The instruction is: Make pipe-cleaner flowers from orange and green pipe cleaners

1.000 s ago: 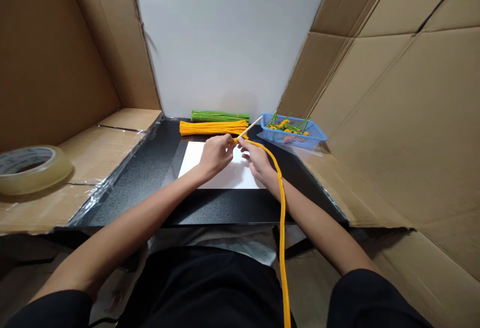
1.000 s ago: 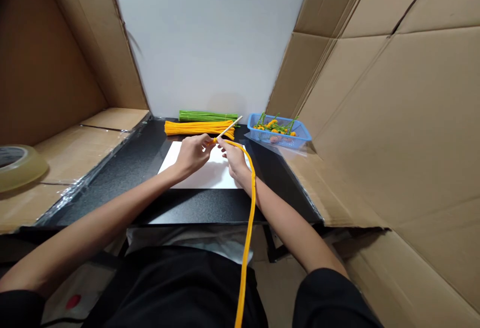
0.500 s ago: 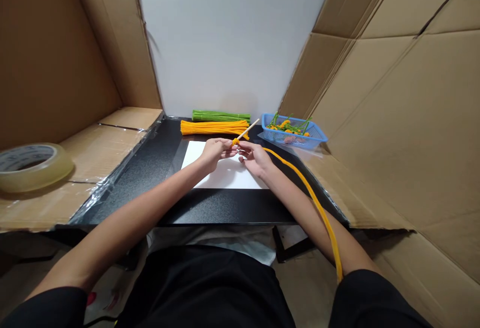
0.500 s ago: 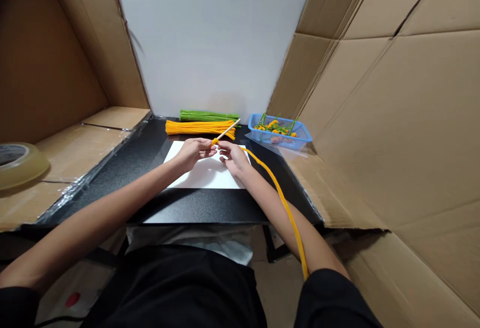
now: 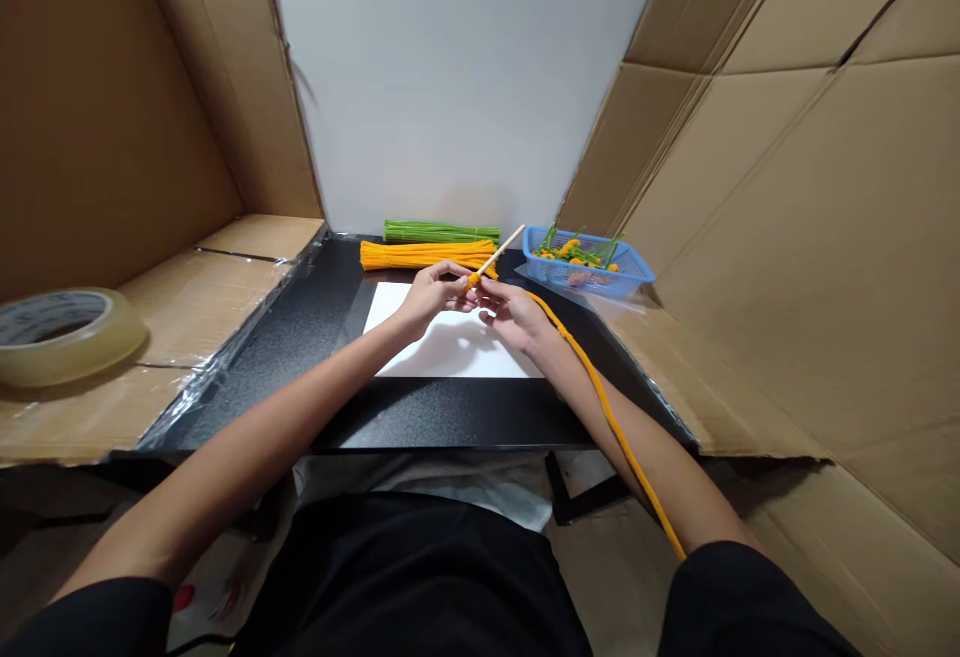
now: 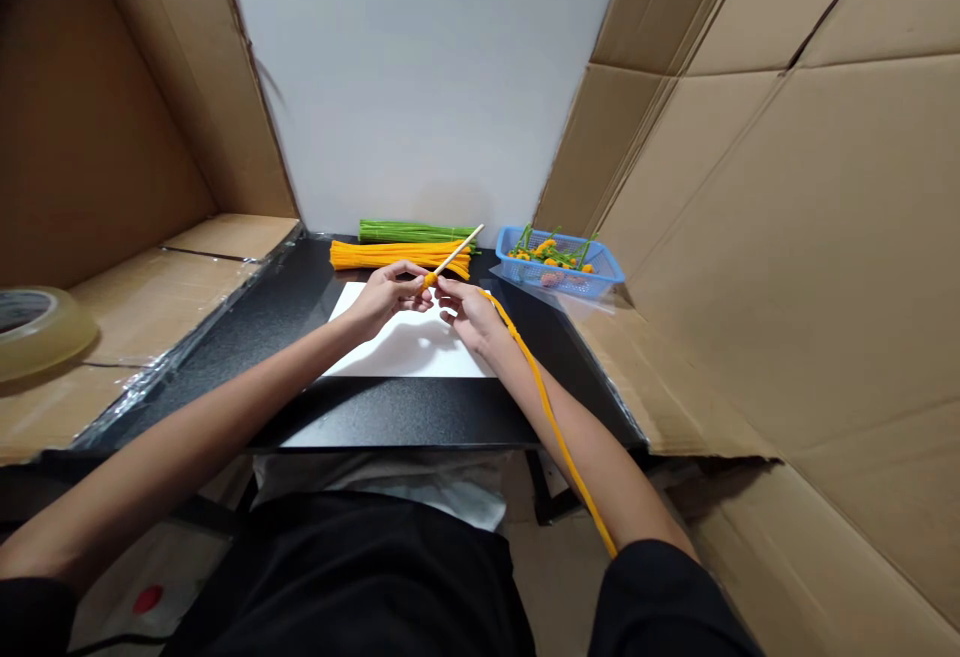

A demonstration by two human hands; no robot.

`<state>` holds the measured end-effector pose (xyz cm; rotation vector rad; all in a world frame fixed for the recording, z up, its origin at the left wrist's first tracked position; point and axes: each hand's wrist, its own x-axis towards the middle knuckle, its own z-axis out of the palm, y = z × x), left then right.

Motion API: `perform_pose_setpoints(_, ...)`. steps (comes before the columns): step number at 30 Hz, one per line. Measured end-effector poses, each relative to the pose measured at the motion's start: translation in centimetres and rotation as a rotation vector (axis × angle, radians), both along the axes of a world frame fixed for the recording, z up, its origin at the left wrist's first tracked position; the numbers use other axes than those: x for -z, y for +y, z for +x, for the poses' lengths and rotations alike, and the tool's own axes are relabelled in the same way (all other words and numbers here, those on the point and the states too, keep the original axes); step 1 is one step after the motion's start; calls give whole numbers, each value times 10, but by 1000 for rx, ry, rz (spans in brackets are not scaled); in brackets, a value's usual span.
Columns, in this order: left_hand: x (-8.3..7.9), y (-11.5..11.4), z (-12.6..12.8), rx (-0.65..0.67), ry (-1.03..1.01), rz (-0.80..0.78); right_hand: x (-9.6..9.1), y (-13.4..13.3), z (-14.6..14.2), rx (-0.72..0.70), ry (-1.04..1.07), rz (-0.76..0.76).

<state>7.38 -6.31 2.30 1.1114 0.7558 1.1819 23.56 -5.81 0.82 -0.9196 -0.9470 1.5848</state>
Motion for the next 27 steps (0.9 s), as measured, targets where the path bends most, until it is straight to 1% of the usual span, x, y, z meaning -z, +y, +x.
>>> perform_pose_setpoints(2,1,0,0,3,-21,-23,0,0,1,-3,-4,-1)
perform_pose_setpoints(5,1,0,1,16,-80,-107,0,0,1,-6,4,3)
perform_pose_setpoints(7,1,1,0,68,-137,-167,-1,-1,1,-25,6,29)
perform_pose_setpoints(10,1,2,0,197,-207,-236,0,0,0,-64,-13,90)
perform_pose_setpoints(12,1,2,1,250,-208,-267,1,1,0,-54,-45,119)
perform_pose_setpoints(13,1,3,1,255,-192,-265,1,2,0,-37,-62,126)
perform_pose_setpoints(15,3,2,2,223,-104,-213,3,3,0,5,-84,136)
perform_pose_setpoints(16,5,2,2,179,-24,-150,3,3,0,29,-91,141)
perform_pose_setpoints(17,7,1,2,114,81,-53,4,3,-1,58,-99,149)
perform_pose_setpoints(18,9,0,2,28,206,75,4,2,-1,91,-112,157)
perform_pose_setpoints(21,14,-3,1,-238,637,585,4,0,-3,193,-173,188)
perform_pose_setpoints(23,15,-6,-1,-345,900,867,5,-2,-5,236,-203,212)
perform_pose_setpoints(25,13,-8,-2,-388,1099,1024,5,-4,-8,259,-218,236)
perform_pose_setpoints(27,11,-9,-2,-403,1227,1086,5,-6,-11,272,-230,256)
